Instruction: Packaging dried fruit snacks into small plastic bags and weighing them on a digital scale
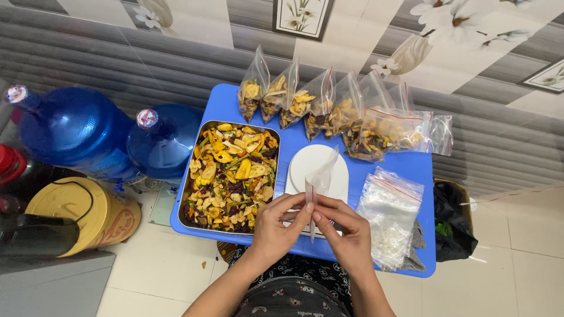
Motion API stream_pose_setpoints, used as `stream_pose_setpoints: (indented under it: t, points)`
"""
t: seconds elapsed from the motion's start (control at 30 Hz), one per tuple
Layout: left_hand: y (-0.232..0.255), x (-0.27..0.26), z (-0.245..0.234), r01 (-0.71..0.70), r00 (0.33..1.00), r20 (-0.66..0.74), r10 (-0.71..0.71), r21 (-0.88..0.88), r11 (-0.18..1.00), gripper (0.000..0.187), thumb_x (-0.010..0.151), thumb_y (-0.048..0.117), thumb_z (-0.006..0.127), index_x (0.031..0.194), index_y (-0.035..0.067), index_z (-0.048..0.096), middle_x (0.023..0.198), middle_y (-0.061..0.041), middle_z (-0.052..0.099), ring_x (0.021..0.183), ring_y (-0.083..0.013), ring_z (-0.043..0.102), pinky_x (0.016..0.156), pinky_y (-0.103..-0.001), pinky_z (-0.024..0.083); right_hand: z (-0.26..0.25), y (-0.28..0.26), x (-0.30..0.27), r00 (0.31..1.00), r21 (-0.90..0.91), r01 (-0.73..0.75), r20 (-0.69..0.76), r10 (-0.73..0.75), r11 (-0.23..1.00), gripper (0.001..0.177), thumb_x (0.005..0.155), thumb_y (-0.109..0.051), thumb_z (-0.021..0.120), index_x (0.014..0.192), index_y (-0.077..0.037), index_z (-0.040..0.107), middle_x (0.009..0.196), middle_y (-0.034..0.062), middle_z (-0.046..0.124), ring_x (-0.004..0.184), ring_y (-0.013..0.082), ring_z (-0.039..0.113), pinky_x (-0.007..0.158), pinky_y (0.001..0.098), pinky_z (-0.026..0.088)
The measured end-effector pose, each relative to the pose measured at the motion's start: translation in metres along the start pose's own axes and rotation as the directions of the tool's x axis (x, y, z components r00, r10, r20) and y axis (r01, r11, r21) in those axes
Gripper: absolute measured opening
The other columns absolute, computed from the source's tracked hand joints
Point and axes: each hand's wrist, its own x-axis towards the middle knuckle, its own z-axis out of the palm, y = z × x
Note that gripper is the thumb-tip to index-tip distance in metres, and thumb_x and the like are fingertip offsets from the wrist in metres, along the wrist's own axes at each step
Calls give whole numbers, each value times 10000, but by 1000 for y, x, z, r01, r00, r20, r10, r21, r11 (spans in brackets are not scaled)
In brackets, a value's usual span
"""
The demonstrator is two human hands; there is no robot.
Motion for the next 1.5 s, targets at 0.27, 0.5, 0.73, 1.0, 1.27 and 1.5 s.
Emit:
stream_pose_setpoints:
  t: [0.27, 0.5, 0.73, 1.0, 1.27, 1.5]
  points:
    - [-20, -1, -2, 120, 990, 104, -93, -294, 948, 232, 935, 20, 653, 1131, -90, 714, 962, -138, 731, 757, -139, 696, 608, -184, 596, -9, 10, 6, 986, 354, -163, 101, 136, 921, 175, 856, 10, 735, 1015, 8, 806, 1172, 187, 729, 1002, 264, 710, 883, 342, 621]
    - [-20, -3, -3, 120, 991, 86, -100, -285, 951, 225, 930, 20, 662, 1123, -73, 733, 928, -122, 722, 709, -111, 646, 561, -169, 560, -5, 9, 3, 991, 344, -111, 109, 77, 932, 212, 820, 67, 747, 1023, 26, 791, 1204, 190, 711, 1003, 258, 709, 891, 347, 627]
    - [-22, -3, -4, 167, 983, 134, -123, -396, 903, 248, 970, 35, 610, 1159, -94, 704, 962, -123, 686, 774, -150, 665, 748, -271, 669, -4, 8, 3, 993, 255, -113, 60, 101, 960, 179, 837, 23, 756, 1002, -17, 814, 1160, 158, 742, 982, 220, 707, 837, 279, 600]
    - [-11, -1, -2, 101, 993, 88, -79, -288, 952, 246, 972, 47, 600, 1150, -73, 720, 953, -122, 711, 731, -126, 653, 681, -221, 659, 7, -8, -2, 1000, 35, 5, 28, -6, 999, 257, 781, 53, 760, 1028, -4, 805, 1190, 117, 742, 1068, 207, 703, 917, 288, 562]
    - [9, -2, 2, -60, 996, 58, 64, -62, 996, 301, 920, 23, 649, 1199, -87, 680, 984, -121, 706, 639, -96, 608, 474, -161, 532, 21, -21, -4, 931, -413, 293, -83, -356, 862, 264, 801, 16, 767, 1063, 12, 736, 1167, 159, 752, 975, 212, 751, 818, 279, 615]
    - [-5, 9, -6, -218, 976, -1, 220, 143, 966, 282, 865, -43, 651, 1140, -79, 699, 830, -139, 738, 542, -121, 626, 445, -202, 556, 22, -29, 14, 858, -514, 439, -3, -513, 737, 206, 805, 72, 747, 1009, 62, 720, 1082, 171, 774, 816, 193, 766, 675, 249, 606]
